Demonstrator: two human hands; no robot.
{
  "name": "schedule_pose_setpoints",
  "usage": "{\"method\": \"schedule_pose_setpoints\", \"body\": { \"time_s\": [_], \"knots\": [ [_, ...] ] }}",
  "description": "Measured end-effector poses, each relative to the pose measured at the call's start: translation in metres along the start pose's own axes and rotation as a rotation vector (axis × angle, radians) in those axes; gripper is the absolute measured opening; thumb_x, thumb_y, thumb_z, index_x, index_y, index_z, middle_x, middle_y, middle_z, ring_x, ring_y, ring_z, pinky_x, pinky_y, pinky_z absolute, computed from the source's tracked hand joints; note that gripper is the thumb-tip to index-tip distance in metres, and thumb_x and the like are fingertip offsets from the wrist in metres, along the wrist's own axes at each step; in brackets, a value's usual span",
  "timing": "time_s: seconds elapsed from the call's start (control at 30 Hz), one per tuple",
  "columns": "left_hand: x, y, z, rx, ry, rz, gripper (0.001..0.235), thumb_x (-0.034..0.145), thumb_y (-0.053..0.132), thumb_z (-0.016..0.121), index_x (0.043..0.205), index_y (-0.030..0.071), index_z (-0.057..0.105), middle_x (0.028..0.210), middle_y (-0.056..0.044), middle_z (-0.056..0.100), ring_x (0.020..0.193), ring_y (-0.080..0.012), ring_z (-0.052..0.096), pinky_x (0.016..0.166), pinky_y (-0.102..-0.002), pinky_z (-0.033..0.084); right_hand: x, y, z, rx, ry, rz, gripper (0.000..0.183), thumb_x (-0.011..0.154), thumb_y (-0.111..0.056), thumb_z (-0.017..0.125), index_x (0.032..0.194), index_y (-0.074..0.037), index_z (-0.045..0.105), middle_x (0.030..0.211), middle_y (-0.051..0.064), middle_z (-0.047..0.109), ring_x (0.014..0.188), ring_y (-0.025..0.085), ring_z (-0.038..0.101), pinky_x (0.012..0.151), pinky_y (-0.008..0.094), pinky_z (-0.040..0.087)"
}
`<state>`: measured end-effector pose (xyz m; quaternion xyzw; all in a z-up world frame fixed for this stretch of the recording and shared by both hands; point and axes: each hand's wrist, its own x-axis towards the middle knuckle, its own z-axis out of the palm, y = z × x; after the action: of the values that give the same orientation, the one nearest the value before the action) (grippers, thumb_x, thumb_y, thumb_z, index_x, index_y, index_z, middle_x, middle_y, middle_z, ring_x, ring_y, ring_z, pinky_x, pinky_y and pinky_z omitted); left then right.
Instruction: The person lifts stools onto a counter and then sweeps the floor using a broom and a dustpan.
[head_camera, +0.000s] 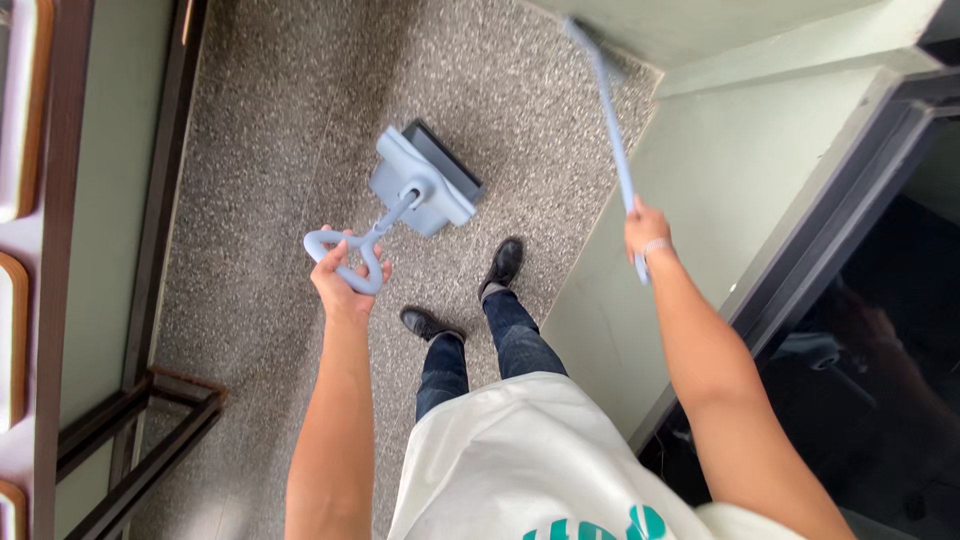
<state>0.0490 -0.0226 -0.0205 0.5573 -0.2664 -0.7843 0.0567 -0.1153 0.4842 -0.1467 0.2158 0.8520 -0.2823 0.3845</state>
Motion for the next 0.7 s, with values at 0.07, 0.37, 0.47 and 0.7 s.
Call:
{"method": "schedule_pose_setpoints", "body": {
  "time_s": [0.07,0.37,0.47,0.7],
  "knots": [
    [0.006,-0.006,-0.002,-0.054,-0.017,0.059,0.074,0.086,0.018,0.059,0.154,0.033,0.034,0.143,-0.006,0.046,0.096,-0.0366,0.064,0.069,-0.056,0.055,0.035,-0.02,0.022,0.223,-0.03,0.116,0.039,0.104,-0.017,0.053,0.142,-0.009,0.06,0.066,0.007,0.053,0.043,0.016,0.052,0.039,0.038,0.046],
    [0.009,-0.002,0.009,0.011,-0.089,0.001,0.095,0.067,0.003,0.049,0.155,0.033,0.029,0.151,-0.003,0.042,0.09,-0.033,0.064,0.069,-0.054,0.057,-0.054,-0.027,-0.022,0.168,-0.338,0.154,0.05,0.105,-0.026,0.056,0.154,-0.024,0.049,0.067,0.008,0.055,0.04,0.014,0.044,0.037,0.036,0.038],
    [0.013,-0.005,0.014,-0.004,-0.148,0.027,0.097,0.068,0.003,0.047,0.159,0.03,0.025,0.155,-0.002,0.04,0.089,-0.0324,0.065,0.067,-0.052,0.058,-0.028,-0.053,-0.033,0.15,-0.222,0.083,0.053,0.101,-0.02,0.054,0.154,-0.026,0.046,0.067,0.008,0.057,0.041,0.014,0.047,0.037,0.036,0.041],
    [0.028,-0.022,0.025,0.053,-0.116,0.03,0.1,0.068,-0.001,0.046,0.16,0.028,0.025,0.154,-0.006,0.042,0.088,-0.0314,0.066,0.065,-0.052,0.06,0.041,-0.072,0.049,0.249,-0.367,0.11,0.027,0.103,-0.022,0.052,0.128,-0.012,0.056,0.061,0.006,0.051,0.041,0.018,0.048,0.036,0.039,0.04]
  ]
}}
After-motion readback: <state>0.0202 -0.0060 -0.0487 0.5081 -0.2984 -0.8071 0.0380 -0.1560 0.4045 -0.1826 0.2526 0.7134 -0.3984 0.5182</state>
